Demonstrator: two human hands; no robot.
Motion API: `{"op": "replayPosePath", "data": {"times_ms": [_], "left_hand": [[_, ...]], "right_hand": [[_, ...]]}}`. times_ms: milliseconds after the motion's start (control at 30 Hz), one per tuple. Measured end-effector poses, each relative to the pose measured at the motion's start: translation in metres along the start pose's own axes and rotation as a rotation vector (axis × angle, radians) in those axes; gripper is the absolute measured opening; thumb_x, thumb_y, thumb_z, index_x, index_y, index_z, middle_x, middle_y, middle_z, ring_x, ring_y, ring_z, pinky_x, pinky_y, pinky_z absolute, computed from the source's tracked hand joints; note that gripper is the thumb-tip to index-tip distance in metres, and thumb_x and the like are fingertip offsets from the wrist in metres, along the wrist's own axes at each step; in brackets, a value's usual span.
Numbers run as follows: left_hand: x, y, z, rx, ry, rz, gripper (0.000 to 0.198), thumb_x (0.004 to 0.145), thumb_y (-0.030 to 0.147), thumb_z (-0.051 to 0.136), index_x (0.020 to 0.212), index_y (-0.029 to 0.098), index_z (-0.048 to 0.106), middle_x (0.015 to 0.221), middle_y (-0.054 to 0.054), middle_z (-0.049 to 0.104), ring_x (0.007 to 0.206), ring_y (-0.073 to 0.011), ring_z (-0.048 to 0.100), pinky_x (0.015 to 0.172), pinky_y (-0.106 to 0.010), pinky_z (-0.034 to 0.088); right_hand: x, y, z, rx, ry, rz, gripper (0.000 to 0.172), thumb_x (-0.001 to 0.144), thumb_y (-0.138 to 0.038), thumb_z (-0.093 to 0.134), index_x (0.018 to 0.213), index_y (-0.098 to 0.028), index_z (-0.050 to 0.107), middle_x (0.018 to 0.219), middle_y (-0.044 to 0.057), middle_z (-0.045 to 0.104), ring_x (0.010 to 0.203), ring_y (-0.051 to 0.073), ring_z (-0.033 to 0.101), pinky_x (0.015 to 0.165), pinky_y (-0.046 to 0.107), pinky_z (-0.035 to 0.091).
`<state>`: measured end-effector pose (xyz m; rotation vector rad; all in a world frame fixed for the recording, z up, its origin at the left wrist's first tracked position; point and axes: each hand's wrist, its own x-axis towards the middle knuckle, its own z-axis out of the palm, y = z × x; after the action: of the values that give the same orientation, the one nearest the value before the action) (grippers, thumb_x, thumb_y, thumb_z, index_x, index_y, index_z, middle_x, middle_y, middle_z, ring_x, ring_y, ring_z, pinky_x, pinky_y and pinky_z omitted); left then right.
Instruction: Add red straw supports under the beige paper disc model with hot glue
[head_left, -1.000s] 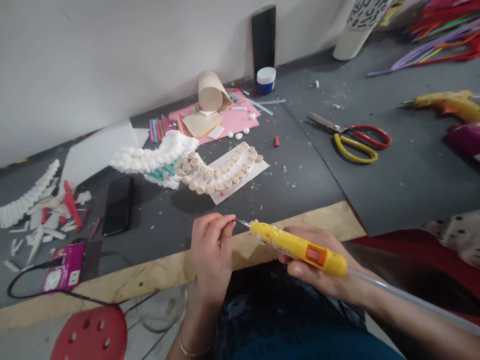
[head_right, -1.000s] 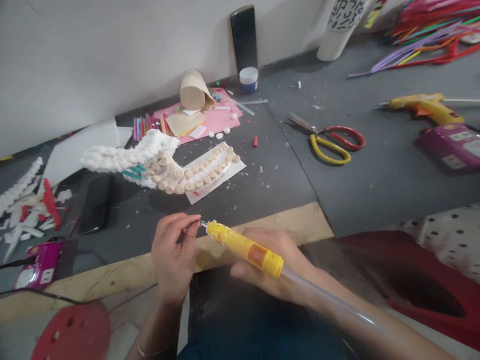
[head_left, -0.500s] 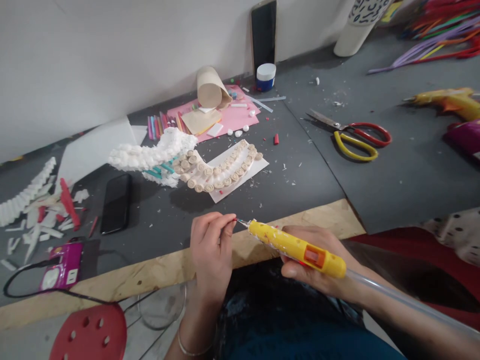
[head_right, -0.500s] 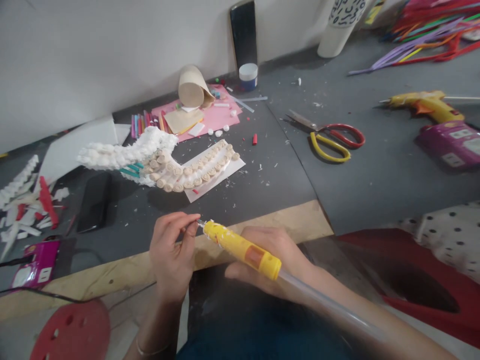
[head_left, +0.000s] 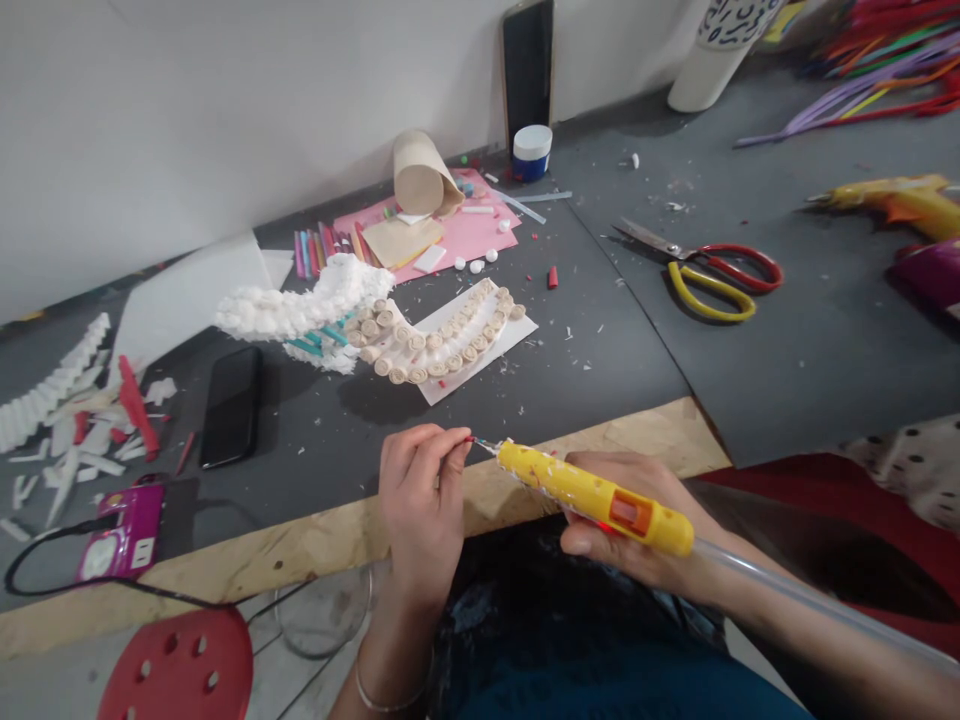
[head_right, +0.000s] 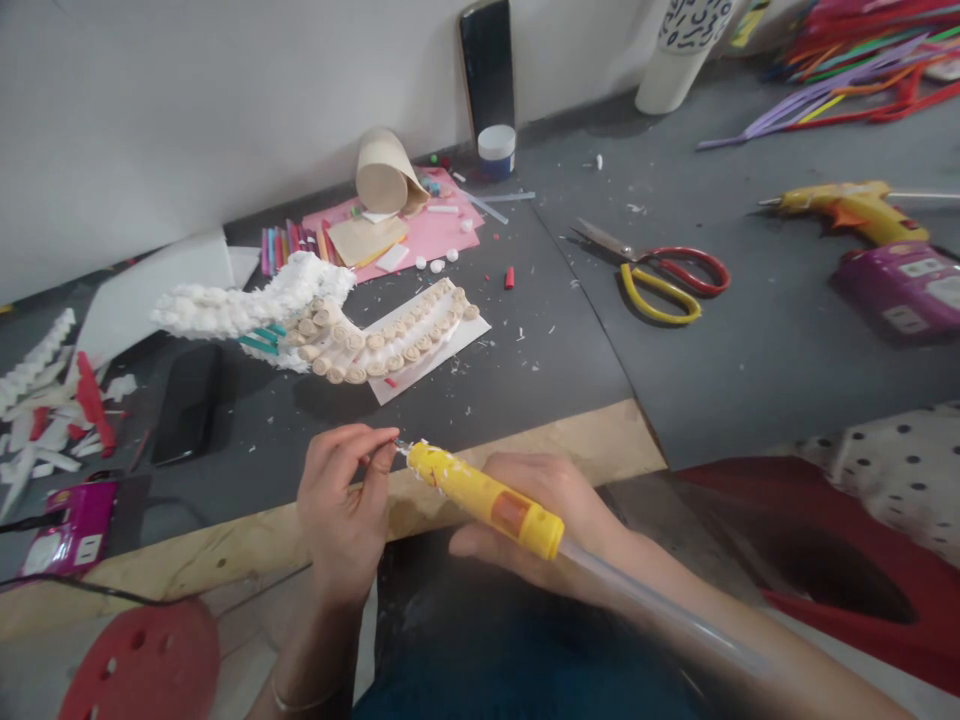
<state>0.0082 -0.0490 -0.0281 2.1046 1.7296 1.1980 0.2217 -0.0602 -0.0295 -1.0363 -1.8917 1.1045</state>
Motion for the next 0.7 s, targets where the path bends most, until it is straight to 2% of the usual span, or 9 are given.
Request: {"op": "replayPosePath", "data": {"times_ms": [200, 300, 400, 533, 600, 700], "left_hand": [[-0.001, 0.001, -0.001, -0.038, 0.006, -0.044, 0.012, 0.092, 0.018, 0.063, 0.097, 0.022, 0.073, 0.094, -0.004, 0.065, 0.091, -0.0169, 0.06, 0.08, -0.03, 0.049], [0.0, 0.001, 0.0, -0.196, -0.011, -0.19, 0.009, 0.089, 0.021, 0.067, 0.093, 0.023, 0.075, 0.094, -0.004, 0.066, 0.091, -0.017, 0.061, 0.079, -0.029, 0.048], [0.004, 0.001, 0.004, -0.641, -0.033, -0.547, 0.007, 0.082, 0.027, 0.075, 0.083, 0.021, 0.074, 0.085, -0.002, 0.065, 0.08, -0.0134, 0.059, 0.071, -0.024, 0.047], [0.015, 0.004, 0.009, -1.315, -0.046, -1.04, 0.028, 0.065, 0.03, 0.089, 0.072, 0.016, 0.067, 0.075, 0.002, 0.059, 0.062, -0.0065, 0.049, 0.054, -0.017, 0.041], [0.021, 0.01, 0.01, -1.467, -0.041, -1.222, 0.027, 0.065, 0.025, 0.089, 0.071, 0.014, 0.065, 0.074, 0.002, 0.057, 0.06, -0.0058, 0.048, 0.051, -0.016, 0.039], [0.029, 0.022, 0.009, -1.524, -0.023, -1.47, 0.015, 0.082, 0.02, 0.075, 0.073, 0.014, 0.064, 0.07, 0.002, 0.055, 0.058, -0.0066, 0.048, 0.049, -0.016, 0.039]], "right_hand": [[0.0, 0.0, 0.0, -0.02, 0.003, 0.035, 0.057, 0.091, -0.071, 0.046, 0.067, -0.019, 0.051, 0.061, -0.001, 0.051, 0.052, 0.011, 0.047, 0.049, 0.026, 0.034], [0.002, -0.003, -0.003, -0.025, 0.025, 0.055, 0.058, 0.09, -0.072, 0.047, 0.068, -0.019, 0.054, 0.063, 0.001, 0.053, 0.053, 0.011, 0.048, 0.05, 0.027, 0.037], [0.004, -0.006, -0.006, -0.065, 0.063, 0.049, 0.059, 0.09, -0.073, 0.045, 0.073, -0.018, 0.057, 0.067, 0.003, 0.057, 0.057, 0.013, 0.051, 0.053, 0.028, 0.041], [0.005, -0.008, -0.006, -0.108, 0.064, -0.061, 0.055, 0.091, -0.07, 0.045, 0.078, -0.019, 0.058, 0.069, 0.004, 0.058, 0.061, 0.015, 0.054, 0.056, 0.029, 0.042], [0.006, -0.007, -0.003, -0.113, 0.056, -0.131, 0.052, 0.093, -0.068, 0.047, 0.079, -0.018, 0.057, 0.069, 0.003, 0.056, 0.062, 0.015, 0.053, 0.056, 0.028, 0.041], [0.006, -0.006, 0.0, -0.119, 0.071, -0.177, 0.048, 0.092, -0.064, 0.051, 0.081, -0.018, 0.056, 0.069, 0.002, 0.055, 0.062, 0.014, 0.051, 0.056, 0.027, 0.041]]}}
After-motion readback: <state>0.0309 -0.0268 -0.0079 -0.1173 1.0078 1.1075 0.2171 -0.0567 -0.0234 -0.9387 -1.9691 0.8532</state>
